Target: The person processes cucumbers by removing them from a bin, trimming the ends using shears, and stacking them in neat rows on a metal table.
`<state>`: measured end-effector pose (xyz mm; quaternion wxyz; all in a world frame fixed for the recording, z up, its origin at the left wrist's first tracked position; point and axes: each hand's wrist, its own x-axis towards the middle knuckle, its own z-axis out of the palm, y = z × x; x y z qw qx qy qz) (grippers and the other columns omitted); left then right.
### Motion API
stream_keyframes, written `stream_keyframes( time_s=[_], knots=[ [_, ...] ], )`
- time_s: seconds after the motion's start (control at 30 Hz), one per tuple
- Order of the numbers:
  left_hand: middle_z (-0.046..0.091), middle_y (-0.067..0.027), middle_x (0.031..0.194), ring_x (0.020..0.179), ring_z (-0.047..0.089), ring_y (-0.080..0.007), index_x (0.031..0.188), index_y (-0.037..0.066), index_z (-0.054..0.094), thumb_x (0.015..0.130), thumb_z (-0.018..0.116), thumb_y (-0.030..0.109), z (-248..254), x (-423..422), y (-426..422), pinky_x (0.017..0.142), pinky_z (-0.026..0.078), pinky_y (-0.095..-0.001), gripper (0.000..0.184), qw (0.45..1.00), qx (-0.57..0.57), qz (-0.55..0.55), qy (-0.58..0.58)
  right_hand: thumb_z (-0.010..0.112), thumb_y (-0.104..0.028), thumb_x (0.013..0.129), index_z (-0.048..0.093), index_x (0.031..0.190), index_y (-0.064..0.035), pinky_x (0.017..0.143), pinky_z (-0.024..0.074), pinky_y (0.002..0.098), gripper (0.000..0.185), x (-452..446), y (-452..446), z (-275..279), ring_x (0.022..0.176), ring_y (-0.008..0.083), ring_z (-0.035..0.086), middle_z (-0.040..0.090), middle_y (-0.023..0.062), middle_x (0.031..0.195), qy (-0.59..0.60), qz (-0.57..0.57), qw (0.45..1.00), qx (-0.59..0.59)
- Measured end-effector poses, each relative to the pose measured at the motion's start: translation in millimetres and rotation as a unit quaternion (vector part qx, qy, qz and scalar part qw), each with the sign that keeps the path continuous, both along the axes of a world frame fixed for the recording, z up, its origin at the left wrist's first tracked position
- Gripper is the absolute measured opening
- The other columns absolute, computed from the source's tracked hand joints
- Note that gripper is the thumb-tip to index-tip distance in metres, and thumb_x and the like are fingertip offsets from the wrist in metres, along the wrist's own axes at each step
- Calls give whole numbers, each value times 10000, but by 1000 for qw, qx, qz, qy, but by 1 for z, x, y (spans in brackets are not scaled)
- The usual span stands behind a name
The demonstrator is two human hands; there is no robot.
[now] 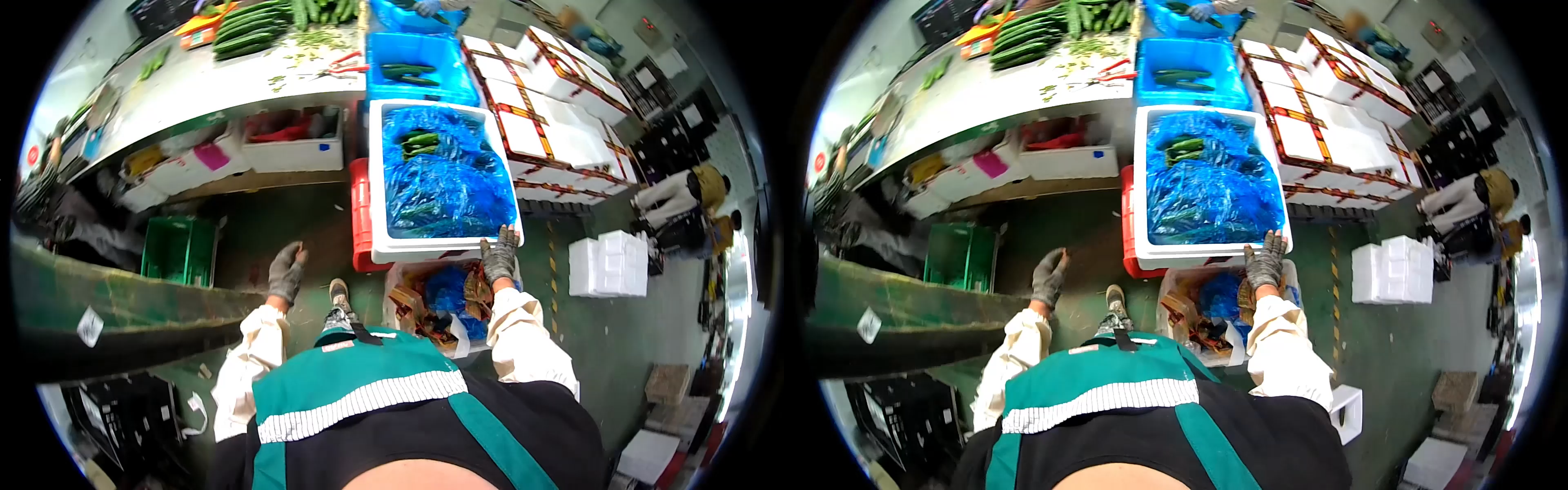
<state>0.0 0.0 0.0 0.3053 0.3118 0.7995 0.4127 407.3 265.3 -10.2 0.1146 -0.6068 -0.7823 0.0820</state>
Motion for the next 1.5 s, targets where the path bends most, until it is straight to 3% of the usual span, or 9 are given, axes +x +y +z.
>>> stream_keyframes(
  time_s=[0.1,0.17,0.43,0.8,0.97,1.1,1.3,1.37,1.5],
  knots=[
    [552,-162,1114,1053,532,-249,1104,42,548,791,612,204,65,-11,101,897,409,-310,358,982,90,-98,135,432,-489,842,245,1337,28,1084,54,412,740,-28,13,3,1327,354,40,135,210,1420,7,-44,999,-5],
    [515,-146,1162,1151,437,-284,1171,70,503,773,608,328,86,4,130,956,362,-361,486,959,86,-224,149,411,-493,848,237,1339,30,1087,15,404,739,-10,10,-6,1330,344,25,117,208,1424,-127,-57,989,-40],
    [279,-128,1390,1317,163,-310,1305,90,364,768,532,524,84,8,257,1052,145,-462,711,793,36,-487,364,383,-471,863,135,1376,-10,1088,-3,384,733,-34,3,17,1340,320,-33,25,171,1449,-63,-96,984,-138],
    [279,-182,1378,1290,226,-346,1336,52,288,764,515,533,55,72,323,1051,134,-479,781,793,-31,-470,386,333,-463,880,113,1379,-3,1077,-63,376,713,-14,19,27,1339,310,-74,6,167,1451,-89,-106,981,-136],
    [461,-162,1203,1105,437,-331,1312,96,325,717,576,494,64,77,313,969,272,-508,759,811,-84,-446,368,441,-536,816,135,1390,-64,1088,32,381,803,-25,14,61,1348,287,0,69,109,1461,-147,-106,951,-251],
    [536,-133,1123,1056,495,-306,1246,97,417,753,566,381,76,78,317,909,341,-483,588,824,-98,-404,384,550,-520,771,452,1236,-49,987,329,349,670,-49,45,127,1175,269,432,443,152,1280,-61,-204,941,-262],
    [605,-119,986,947,569,-286,950,132,616,761,482,153,67,73,334,801,412,-457,233,774,-147,-470,398,628,-477,713,240,1367,-150,1035,212,471,828,-98,90,95,1322,278,179,200,83,1434,7,75,997,-35],
    [585,-118,1010,977,553,-252,972,133,590,746,493,134,60,67,317,808,402,-460,246,752,45,-436,493,669,-444,687,151,1390,-195,1032,155,539,908,-143,96,119,1347,274,67,66,67,1464,-85,152,976,-131],
    [593,-154,824,801,583,-323,941,98,560,741,509,113,64,64,310,686,449,-450,207,818,119,-481,291,710,-393,651,213,1374,-204,1044,148,508,898,-165,109,136,1350,274,50,52,59,1468,-173,270,939,-125]
  ],
)
